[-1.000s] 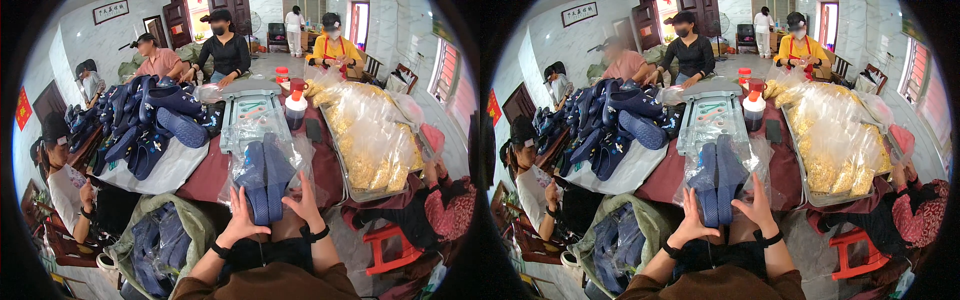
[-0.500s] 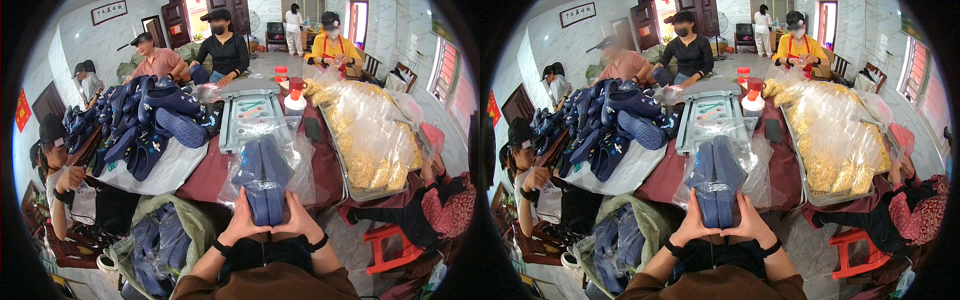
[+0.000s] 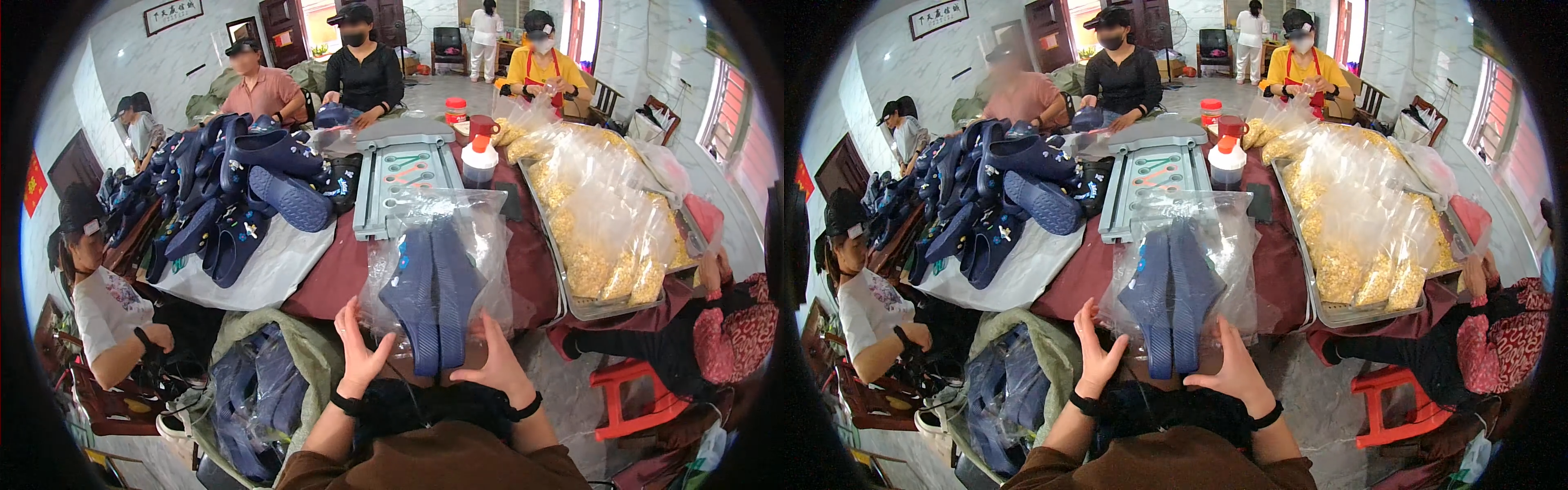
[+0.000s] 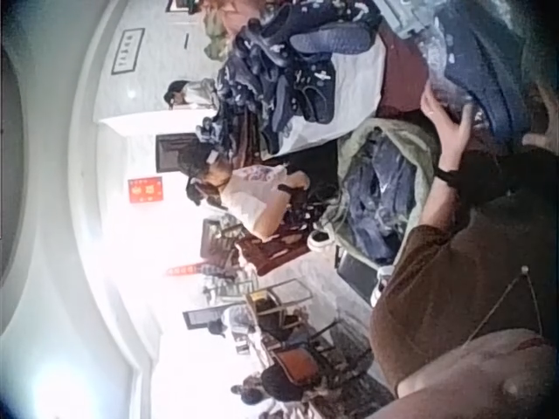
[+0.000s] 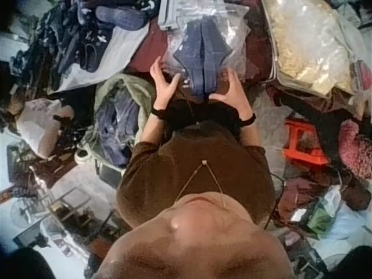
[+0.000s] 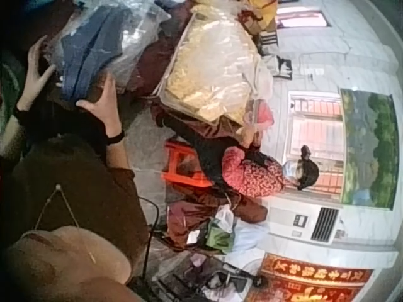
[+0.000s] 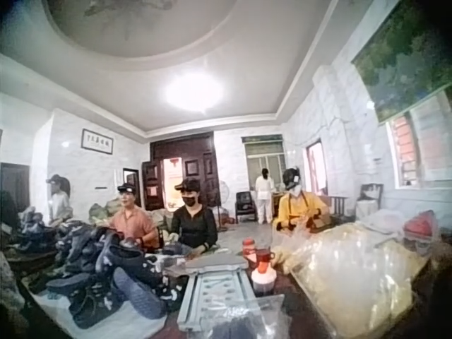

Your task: Pack shoes into individual plastic bags and place them into a larger sack.

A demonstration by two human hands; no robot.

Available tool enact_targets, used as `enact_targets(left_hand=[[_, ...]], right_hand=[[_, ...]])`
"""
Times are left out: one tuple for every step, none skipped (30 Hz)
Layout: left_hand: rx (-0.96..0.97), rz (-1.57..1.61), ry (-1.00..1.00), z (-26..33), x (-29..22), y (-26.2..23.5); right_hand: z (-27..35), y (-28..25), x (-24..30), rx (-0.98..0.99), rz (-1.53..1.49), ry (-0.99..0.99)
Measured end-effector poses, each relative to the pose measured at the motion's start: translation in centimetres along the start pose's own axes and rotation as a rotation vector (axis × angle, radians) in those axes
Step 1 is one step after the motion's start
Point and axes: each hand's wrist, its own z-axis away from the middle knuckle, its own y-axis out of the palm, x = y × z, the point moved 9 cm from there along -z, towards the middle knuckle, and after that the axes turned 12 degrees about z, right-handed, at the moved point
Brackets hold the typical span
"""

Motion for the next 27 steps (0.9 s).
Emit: enact_targets(left_hand=[[-0.002,-0.003,0.001,0.0,0.3,0.0],[0.015,-0.061,-0.031,-0.1,1.4,0.4],[0.033,-0.118,-0.063,-0.2,2.5,0.7],[0.062,-0.077,-0.064,-0.2,3.1,1.3],[0.061,-0.078,-0.062,0.1,3.6,1.3],[0.080,-0.145,-0.109,0.3,4.1,1.7],[0.099,-0.212,-0.156,0.4,4.6,2.1],[0.100,-0.211,-0.156,0.4,4.7,2.3],[0.082,-0.201,-0.124,0.3,4.4,2.4],[0.064,-0.193,-0.093,0.1,4.1,2.4],[0.046,-0.185,-0.062,0.1,3.7,2.4],[0.045,-0.184,-0.063,0.0,3.1,2.6],[0.065,-0.253,0.052,0.0,1.0,3.0],[0.084,-0.322,0.166,0.1,-1.2,3.4],[0.086,-0.322,0.164,0.1,-2.3,3.3],[0.129,-0.325,0.223,0.2,-3.9,3.5],[0.173,-0.327,0.282,0.5,-5.2,3.8],[0.244,-0.308,0.278,0.8,-5.6,4.2],[0.244,-0.308,0.278,1.0,-6.1,4.0],[0.297,-0.201,0.282,1.3,-6.8,4.3],[0.346,-0.096,0.286,1.7,-7.3,4.6],[0.365,-0.068,0.289,2.1,-7.3,4.2],[0.363,-0.069,0.289,2.4,-7.0,3.7],[0.365,-0.039,0.246,2.6,-6.1,3.1],[0.369,-0.009,0.202,2.9,-5.3,2.5],[0.379,-0.015,0.096,3.1,-4.1,1.8],[0.381,0.008,0.020,3.6,-2.5,1.0]], right_hand=[[0.0,0.2,0.3,0.005,0.001,0.027],[-0.1,0.5,0.5,0.005,-0.001,0.024],[-0.1,0.6,1.3,-0.023,0.059,-0.028],[0.0,0.6,2.1,-0.051,0.118,-0.081],[0.0,0.9,2.6,-0.051,0.118,-0.083],[0.0,1.2,3.2,-0.055,0.163,-0.108],[0.1,1.4,3.9,-0.059,0.209,-0.133],[-0.1,1.7,4.1,-0.041,0.228,-0.100],[-0.2,1.8,4.2,-0.040,0.230,-0.101],[-0.3,2.0,4.2,-0.042,0.243,-0.091],[-0.3,2.1,4.2,-0.042,0.255,-0.082],[-0.3,2.1,4.1,-0.041,0.256,-0.082],[-0.2,1.7,4.1,-0.092,0.241,-0.078],[-0.1,1.3,4.1,-0.142,0.225,-0.074],[-0.1,1.3,4.1,-0.141,0.224,-0.072],[0.0,1.0,4.0,-0.189,0.232,-0.057],[0.1,0.6,3.8,-0.238,0.240,-0.042],[0.0,0.7,3.7,-0.238,0.240,-0.042],[0.1,0.3,3.4,-0.306,0.258,-0.026],[0.3,-0.3,3.3,-0.375,0.277,-0.010],[0.2,-0.3,3.3,-0.374,0.276,-0.012],[0.2,-0.7,3.4,-0.416,0.333,-0.008],[0.3,-1.1,3.6,-0.459,0.390,-0.003],[0.4,-1.1,3.5,-0.459,0.391,-0.002],[0.6,-1.0,3.1,-0.434,0.380,0.038],[0.7,-0.8,2.6,-0.408,0.368,0.078],[0.7,-0.9,2.8,-0.406,0.366,0.074]])
